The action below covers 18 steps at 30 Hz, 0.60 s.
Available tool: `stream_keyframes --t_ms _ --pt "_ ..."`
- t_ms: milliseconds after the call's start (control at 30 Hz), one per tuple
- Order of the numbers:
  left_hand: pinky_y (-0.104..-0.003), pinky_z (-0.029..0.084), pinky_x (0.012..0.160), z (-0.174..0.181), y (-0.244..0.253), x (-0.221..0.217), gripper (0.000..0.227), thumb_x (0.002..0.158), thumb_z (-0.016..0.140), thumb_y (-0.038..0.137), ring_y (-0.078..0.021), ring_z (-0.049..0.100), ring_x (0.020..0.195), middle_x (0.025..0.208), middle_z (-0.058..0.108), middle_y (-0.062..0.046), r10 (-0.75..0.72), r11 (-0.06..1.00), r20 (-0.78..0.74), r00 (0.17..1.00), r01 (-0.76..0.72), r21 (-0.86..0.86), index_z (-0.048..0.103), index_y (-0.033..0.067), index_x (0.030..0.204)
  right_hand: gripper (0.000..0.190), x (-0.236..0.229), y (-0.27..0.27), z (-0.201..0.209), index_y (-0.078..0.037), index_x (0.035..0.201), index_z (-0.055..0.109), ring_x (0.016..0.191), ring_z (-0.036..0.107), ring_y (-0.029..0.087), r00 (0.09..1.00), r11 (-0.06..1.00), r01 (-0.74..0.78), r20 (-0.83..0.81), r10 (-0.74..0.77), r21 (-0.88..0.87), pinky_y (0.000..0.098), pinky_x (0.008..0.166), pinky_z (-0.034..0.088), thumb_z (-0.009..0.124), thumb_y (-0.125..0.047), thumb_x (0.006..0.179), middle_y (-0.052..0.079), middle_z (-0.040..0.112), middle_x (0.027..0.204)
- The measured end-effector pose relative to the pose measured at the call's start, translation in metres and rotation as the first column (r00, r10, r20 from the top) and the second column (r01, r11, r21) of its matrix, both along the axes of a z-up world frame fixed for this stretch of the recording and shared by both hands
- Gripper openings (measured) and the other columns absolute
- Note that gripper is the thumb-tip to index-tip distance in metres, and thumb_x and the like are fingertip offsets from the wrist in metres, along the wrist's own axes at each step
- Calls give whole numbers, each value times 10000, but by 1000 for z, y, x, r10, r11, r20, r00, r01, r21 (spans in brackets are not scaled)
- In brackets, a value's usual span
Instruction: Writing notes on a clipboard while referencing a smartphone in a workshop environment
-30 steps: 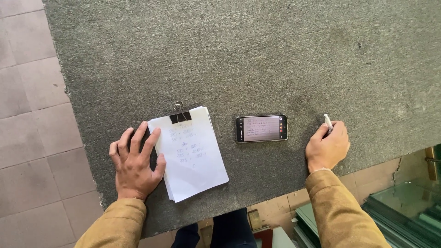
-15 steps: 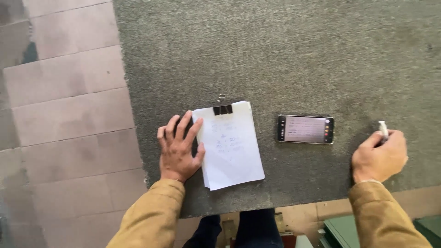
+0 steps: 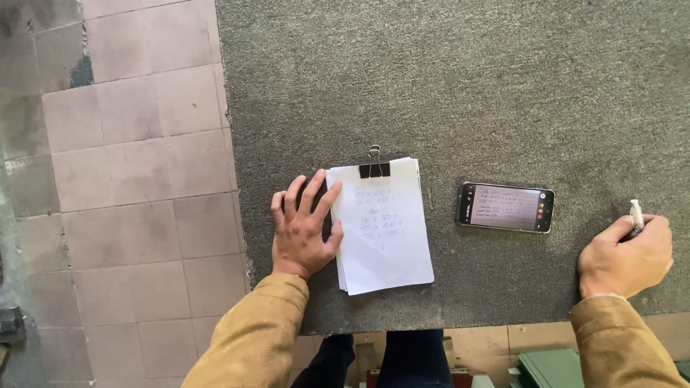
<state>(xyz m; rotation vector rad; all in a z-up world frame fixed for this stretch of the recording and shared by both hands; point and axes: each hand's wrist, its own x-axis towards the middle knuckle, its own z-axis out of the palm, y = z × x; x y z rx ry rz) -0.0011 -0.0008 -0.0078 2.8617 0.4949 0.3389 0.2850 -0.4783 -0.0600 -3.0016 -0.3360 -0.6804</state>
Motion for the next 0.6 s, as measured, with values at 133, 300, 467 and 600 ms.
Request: stream_keyframes --t_ms 133,300,467,600 --pt "-582 336 1191 0 0 -1 693 932 572 446 -339 473 1516 1716 509 -60 -3 1000 -6 1000 3 3 581 283 1605 125 -1 2 2 -12 1233 686 952 696 434 1000 1000 -2 4 2 7 523 834 482 674 -136 1235 180 747 1109" --pt "-595 337 1201 1 0 0 697 932 576 438 -340 476 1518 1721 505 -56 0 1000 -2 1000 0 8 574 283 1611 128 0 0 0 -6 1232 685 944 687 436 1000 1000 -7 12 6 6 525 820 477 680 -134 1227 179 740 1101" --pt "-595 347 1197 2 0 0 679 942 578 432 -341 478 1517 1715 512 -58 -2 1000 10 1000 2 9 583 278 1604 124 -1 3 1 -5 1227 675 951 684 439 1000 1000 2 7 -2 14 528 826 473 677 -129 1215 178 734 1097" --pt "-601 345 1196 2 -2 1 675 938 583 415 -341 474 1518 1717 507 -54 1 1000 5 1000 -1 17 587 284 1599 134 -1 4 4 -11 1231 683 959 690 452 1000 1000 11 4 -11 14 537 826 477 674 -144 1215 188 749 1106"
